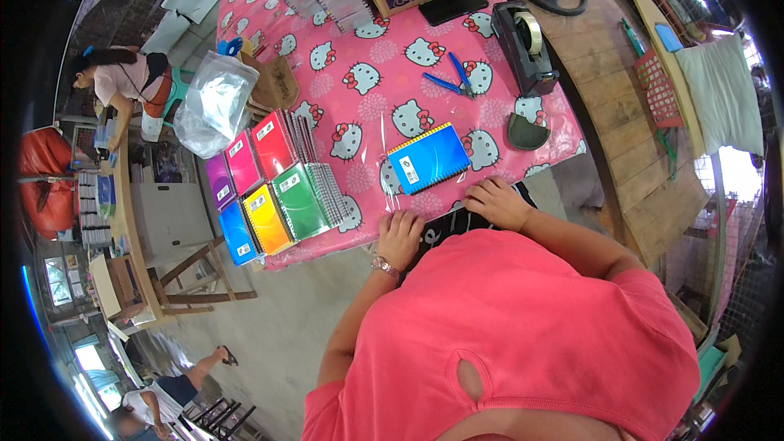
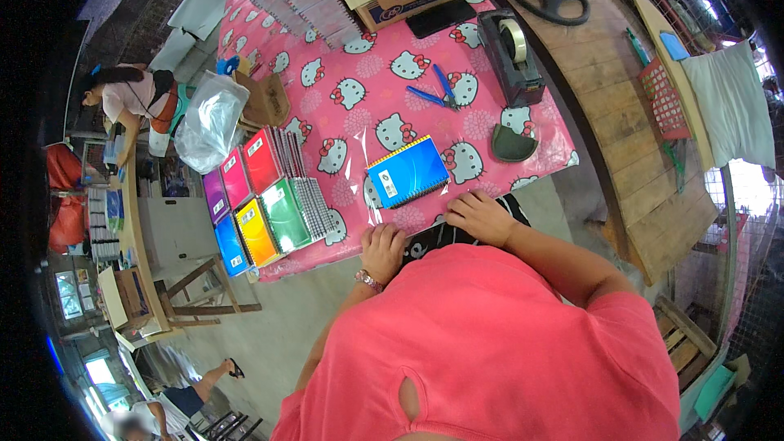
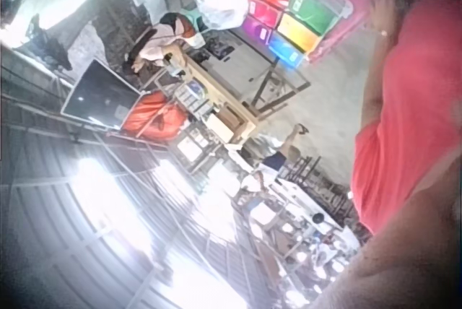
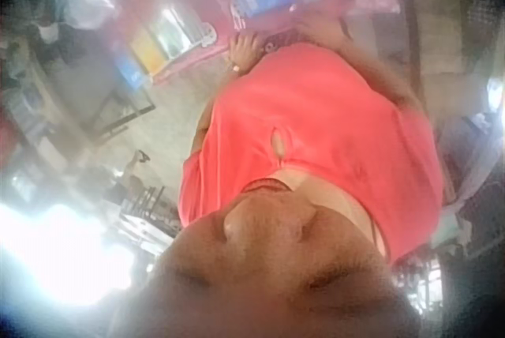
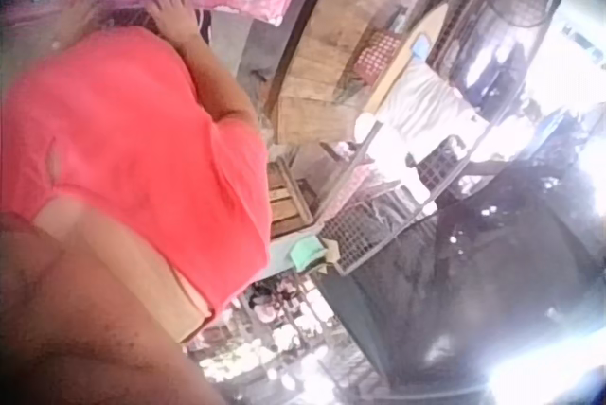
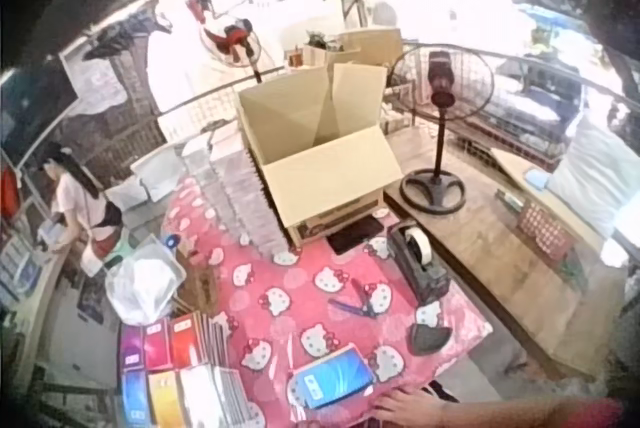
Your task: The person places small notebooks into plastic bags, seals them with tape, and organizes them on a table.
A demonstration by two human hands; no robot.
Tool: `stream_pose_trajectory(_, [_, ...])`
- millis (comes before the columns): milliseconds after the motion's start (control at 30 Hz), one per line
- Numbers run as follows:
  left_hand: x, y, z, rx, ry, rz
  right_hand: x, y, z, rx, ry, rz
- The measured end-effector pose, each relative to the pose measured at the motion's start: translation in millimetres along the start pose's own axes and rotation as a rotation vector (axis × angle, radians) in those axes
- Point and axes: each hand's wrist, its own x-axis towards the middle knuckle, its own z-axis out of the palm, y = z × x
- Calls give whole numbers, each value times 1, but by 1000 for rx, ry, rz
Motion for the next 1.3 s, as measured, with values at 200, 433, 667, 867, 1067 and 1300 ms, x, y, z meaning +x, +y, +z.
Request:
stream_pose_trajectory(200, [14, -9, -30, -365, -13, -91, 4, 21, -12, 189, -124, -5])
stream_pose_trajectory(433, [29, -21, -38, -611, 165, -397, 44, 11, -76, 167, 156, 42])
stream_pose_trajectory(667, [47, -33, -23, -1121, 156, -697, 77, 32, -64, 80, 30, 56])
stream_pose_trajectory(867, [44, -35, -21, -1306, 113, -806, 91, 20, -91, 263, 167, -29])
stream_pose_trajectory(1067, [48, -38, -22, -1427, 112, -831, 90, 7, -61, -35, 31, 53])
stream_pose_trajectory(1300, [38, -18, -31, -1061, 385, -434, 129, 54, -76, 559, -290, 201])
